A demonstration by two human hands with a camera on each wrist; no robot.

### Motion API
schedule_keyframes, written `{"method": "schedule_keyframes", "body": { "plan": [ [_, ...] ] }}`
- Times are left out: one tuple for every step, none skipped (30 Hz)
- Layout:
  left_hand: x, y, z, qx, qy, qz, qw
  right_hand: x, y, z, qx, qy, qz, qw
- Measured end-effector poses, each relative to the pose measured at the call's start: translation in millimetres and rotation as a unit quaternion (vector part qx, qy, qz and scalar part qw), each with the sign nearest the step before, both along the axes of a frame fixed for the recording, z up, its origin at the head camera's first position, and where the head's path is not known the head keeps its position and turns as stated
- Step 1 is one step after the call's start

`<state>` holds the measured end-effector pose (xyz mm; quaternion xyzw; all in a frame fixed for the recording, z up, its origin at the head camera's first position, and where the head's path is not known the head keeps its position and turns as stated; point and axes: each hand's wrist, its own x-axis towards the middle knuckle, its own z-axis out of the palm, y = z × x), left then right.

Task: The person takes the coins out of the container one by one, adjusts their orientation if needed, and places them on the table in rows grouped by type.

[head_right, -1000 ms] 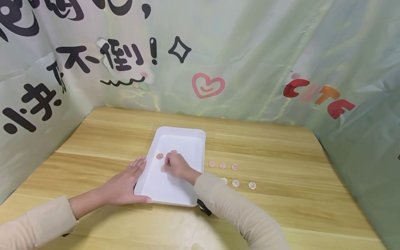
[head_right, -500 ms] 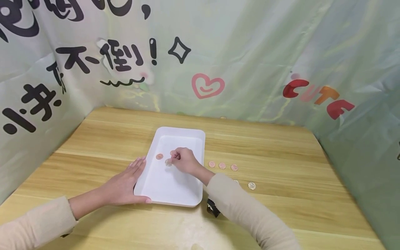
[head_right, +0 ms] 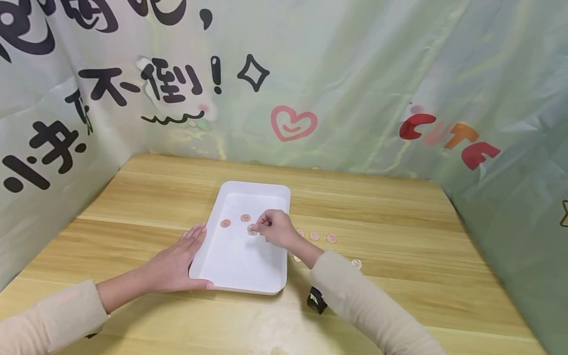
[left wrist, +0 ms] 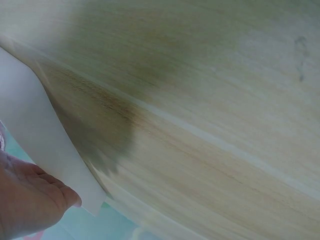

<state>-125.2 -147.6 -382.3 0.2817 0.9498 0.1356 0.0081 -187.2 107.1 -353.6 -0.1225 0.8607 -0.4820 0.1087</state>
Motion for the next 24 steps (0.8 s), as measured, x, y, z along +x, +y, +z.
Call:
{"method": "schedule_keyframes", "body": {
  "plan": [
    [0.2,-0.1,-0.1,0.001,0.000,-0.001,1.0000,0.3,1.8,0.0,0.000,-0.001,-0.003,1.000],
    [0.2,-0.2,-0.3,0.001,0.000,-0.001,1.0000,0.7,3.4,0.0,0.000,-0.004,-0.005,1.000],
    [0.1,-0.2,-0.5,0.002,0.000,-0.001,1.0000,0.9,5.1,-0.2,0.002,-0.006,-0.008,1.000],
    [0.1,-0.1,-0.5,0.002,-0.001,0.000,1.0000,1.3,6.7,-0.2,0.003,-0.009,-0.011,1.000],
    [0.1,-0.2,-0.6,0.002,-0.003,0.000,1.0000,1.8,8.3,0.1,0.004,-0.014,-0.014,1.000],
    [0.2,-0.2,-0.5,0.002,-0.005,0.001,1.0000,2.4,9.9,0.4,0.004,-0.018,-0.017,1.000],
    [0.2,-0.2,-0.4,0.002,-0.007,0.003,1.0000,2.9,11.7,0.4,0.005,-0.022,-0.019,1.000],
    [0.0,-0.2,-0.4,0.002,-0.008,0.004,1.0000,3.5,13.2,0.6,0.003,-0.026,-0.021,0.999],
    [-0.1,-0.3,-0.3,0.002,-0.009,0.005,0.9999,3.9,15.0,0.6,0.002,-0.029,-0.025,0.999],
    [0.0,-0.4,-0.2,0.001,-0.011,0.006,0.9999,4.5,16.6,0.7,-0.002,-0.033,-0.027,0.999],
    [0.0,-0.4,0.0,0.001,-0.012,0.007,0.9999,5.0,18.3,0.7,-0.003,-0.034,-0.028,0.999],
    [0.0,-0.5,0.0,0.002,-0.011,0.007,0.9999,5.4,20.1,0.7,-0.004,-0.033,-0.029,0.999],
    [-0.3,-0.6,-0.3,0.002,-0.009,0.005,0.9999,5.8,21.9,0.4,-0.006,-0.031,-0.031,0.999],
    [-0.4,-0.6,-0.4,0.003,-0.009,0.005,0.9999,6.2,23.7,0.2,-0.008,-0.029,-0.033,0.999],
    [-0.4,-0.5,-0.4,0.003,-0.008,0.005,1.0000,6.5,25.8,-0.1,-0.007,-0.026,-0.033,0.999],
    [-0.5,-0.5,-0.5,0.003,-0.008,0.005,1.0000,7.0,27.8,-0.2,-0.007,-0.024,-0.033,0.999],
    [-0.5,-0.5,-0.4,0.004,-0.007,0.004,1.0000,7.5,30.0,-0.5,-0.007,-0.021,-0.034,0.999],
    [-0.5,-0.5,-0.4,0.004,-0.007,0.004,1.0000,8.1,32.2,-0.7,-0.007,-0.020,-0.035,0.999],
    [-0.3,-0.4,-0.1,0.004,-0.008,0.003,1.0000,8.6,34.5,-1.0,-0.008,-0.020,-0.037,0.999],
    [-0.2,-0.4,0.1,0.004,-0.010,0.004,0.9999,9.3,36.9,-1.2,-0.010,-0.022,-0.038,0.999],
    [-0.2,-0.4,0.0,0.005,-0.010,0.003,0.9999,10.0,39.2,-1.5,-0.012,-0.024,-0.039,0.999],
    [-0.1,-0.4,0.1,0.005,-0.011,0.003,0.9999,10.8,41.7,-1.7,-0.014,-0.026,-0.039,0.999],
    [0.0,-0.3,0.2,0.006,-0.011,0.003,0.9999,11.5,44.2,-2.2,-0.015,-0.027,-0.040,0.999],
    [0.1,-0.1,0.4,0.006,-0.011,0.002,0.9999,12.3,46.7,-2.6,-0.016,-0.027,-0.039,0.999]
  ]
}}
